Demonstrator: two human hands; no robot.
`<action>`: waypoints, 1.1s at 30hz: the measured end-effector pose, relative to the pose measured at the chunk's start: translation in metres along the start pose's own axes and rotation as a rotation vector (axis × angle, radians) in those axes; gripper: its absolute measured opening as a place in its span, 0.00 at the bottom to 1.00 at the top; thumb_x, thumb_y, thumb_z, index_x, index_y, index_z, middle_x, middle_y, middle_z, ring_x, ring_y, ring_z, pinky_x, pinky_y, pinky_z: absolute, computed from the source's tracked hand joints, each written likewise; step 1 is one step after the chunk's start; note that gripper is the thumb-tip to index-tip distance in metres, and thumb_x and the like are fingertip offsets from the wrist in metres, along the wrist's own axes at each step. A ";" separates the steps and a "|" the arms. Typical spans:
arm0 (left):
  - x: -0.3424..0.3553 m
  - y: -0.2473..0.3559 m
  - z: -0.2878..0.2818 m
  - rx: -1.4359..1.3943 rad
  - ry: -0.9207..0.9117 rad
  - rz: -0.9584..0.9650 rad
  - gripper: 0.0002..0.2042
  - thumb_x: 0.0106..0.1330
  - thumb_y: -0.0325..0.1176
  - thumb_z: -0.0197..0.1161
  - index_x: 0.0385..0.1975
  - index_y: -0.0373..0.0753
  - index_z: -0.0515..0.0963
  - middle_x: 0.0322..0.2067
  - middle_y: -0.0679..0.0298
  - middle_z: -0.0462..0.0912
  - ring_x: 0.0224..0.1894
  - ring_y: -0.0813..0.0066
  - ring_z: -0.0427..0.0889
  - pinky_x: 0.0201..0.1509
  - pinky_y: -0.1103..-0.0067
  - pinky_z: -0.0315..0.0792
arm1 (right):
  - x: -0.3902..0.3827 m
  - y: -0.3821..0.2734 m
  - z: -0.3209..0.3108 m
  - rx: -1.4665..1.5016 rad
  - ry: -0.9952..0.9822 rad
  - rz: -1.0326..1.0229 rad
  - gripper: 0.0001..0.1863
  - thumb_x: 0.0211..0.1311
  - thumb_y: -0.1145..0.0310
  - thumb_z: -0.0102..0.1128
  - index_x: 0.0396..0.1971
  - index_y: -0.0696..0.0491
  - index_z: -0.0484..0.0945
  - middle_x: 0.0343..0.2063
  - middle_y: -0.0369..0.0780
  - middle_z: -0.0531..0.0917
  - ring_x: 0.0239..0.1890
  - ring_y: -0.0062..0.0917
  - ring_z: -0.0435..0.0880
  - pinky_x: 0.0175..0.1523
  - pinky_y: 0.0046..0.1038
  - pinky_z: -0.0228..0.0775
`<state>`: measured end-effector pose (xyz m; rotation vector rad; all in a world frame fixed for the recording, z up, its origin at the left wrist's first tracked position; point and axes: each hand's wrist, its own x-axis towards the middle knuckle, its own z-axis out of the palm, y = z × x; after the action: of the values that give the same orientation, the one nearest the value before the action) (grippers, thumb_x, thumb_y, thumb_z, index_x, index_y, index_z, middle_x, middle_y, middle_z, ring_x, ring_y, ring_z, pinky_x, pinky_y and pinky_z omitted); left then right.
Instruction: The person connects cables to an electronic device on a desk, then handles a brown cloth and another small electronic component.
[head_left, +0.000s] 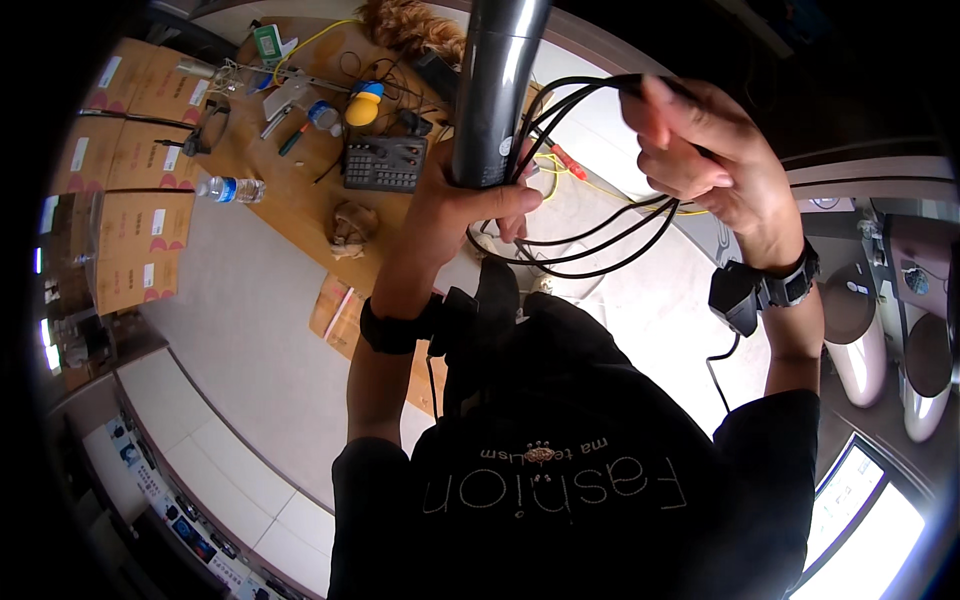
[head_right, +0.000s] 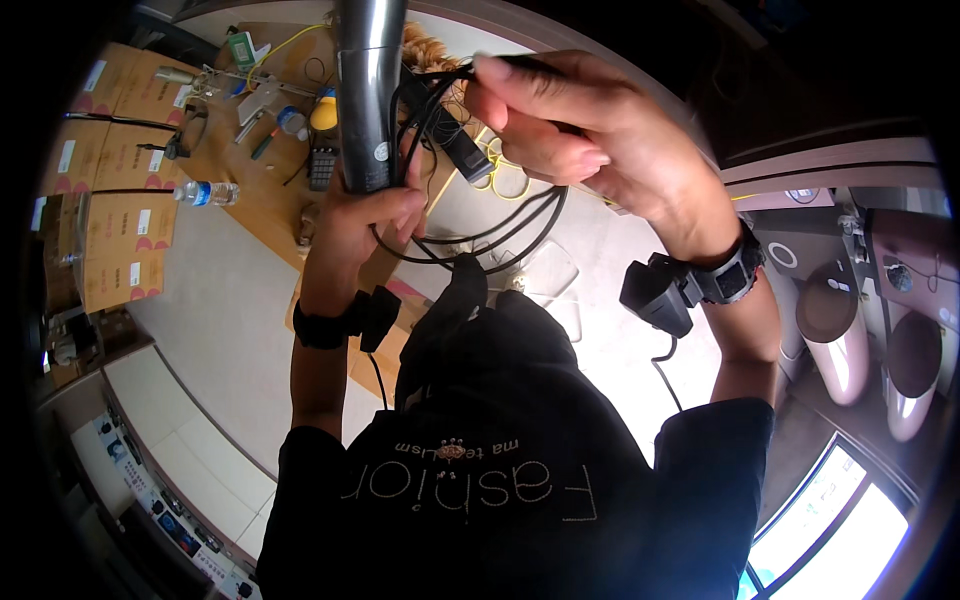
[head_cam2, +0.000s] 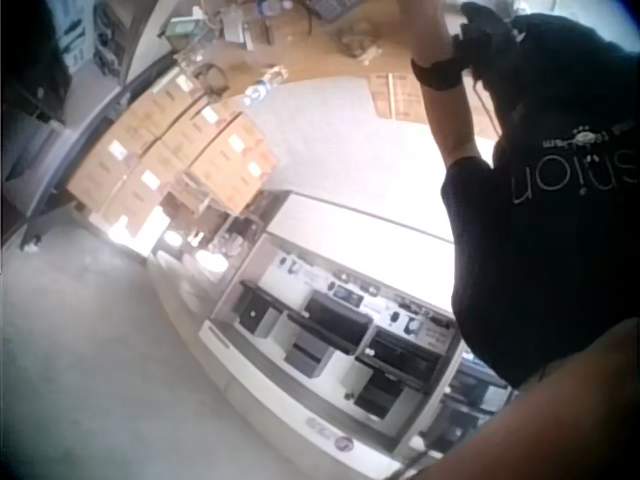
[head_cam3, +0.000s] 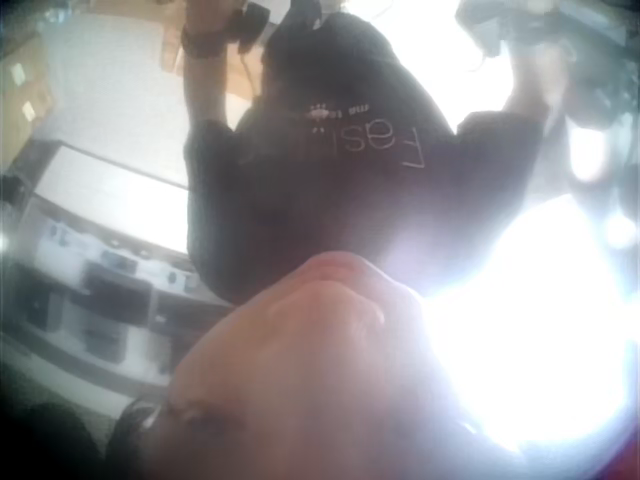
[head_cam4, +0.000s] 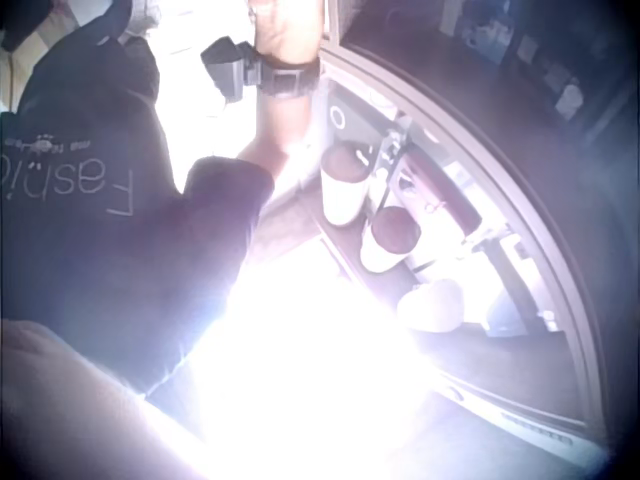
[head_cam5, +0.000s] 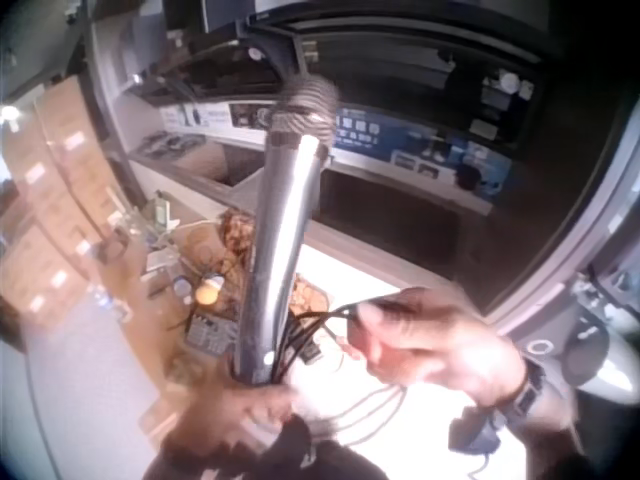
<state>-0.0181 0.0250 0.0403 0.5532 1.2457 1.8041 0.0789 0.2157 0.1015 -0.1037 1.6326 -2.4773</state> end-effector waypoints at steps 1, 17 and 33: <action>-0.001 0.003 0.003 0.018 0.009 -0.007 0.11 0.41 0.24 0.63 0.25 0.33 0.71 0.18 0.65 0.71 0.14 0.76 0.72 0.20 0.79 0.70 | 0.000 0.000 0.000 0.051 -0.036 -0.030 0.18 0.65 0.59 0.39 0.23 0.56 0.70 0.04 0.25 0.56 0.06 0.08 0.50 0.13 0.12 0.40; 0.015 0.007 -0.005 -0.272 -0.180 0.056 0.12 0.52 0.38 0.49 0.29 0.36 0.65 0.12 0.68 0.66 0.10 0.80 0.62 0.19 0.81 0.63 | -0.003 0.069 -0.045 0.835 -0.134 -0.033 0.18 0.66 0.59 0.34 0.16 0.48 0.57 0.06 0.27 0.54 0.10 0.10 0.50 0.11 0.12 0.38; 0.019 0.013 -0.022 -0.133 -0.189 0.024 0.21 0.47 0.37 0.50 0.39 0.30 0.61 0.11 0.63 0.69 0.08 0.75 0.66 0.19 0.77 0.72 | -0.021 0.053 -0.034 0.641 -0.306 0.380 0.17 0.66 0.60 0.34 0.17 0.50 0.55 0.06 0.25 0.54 0.07 0.06 0.47 0.10 0.10 0.36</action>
<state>-0.0496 0.0274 0.0414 0.6488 0.9877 1.7942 0.0998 0.2300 0.0398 -0.0721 0.6250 -2.3977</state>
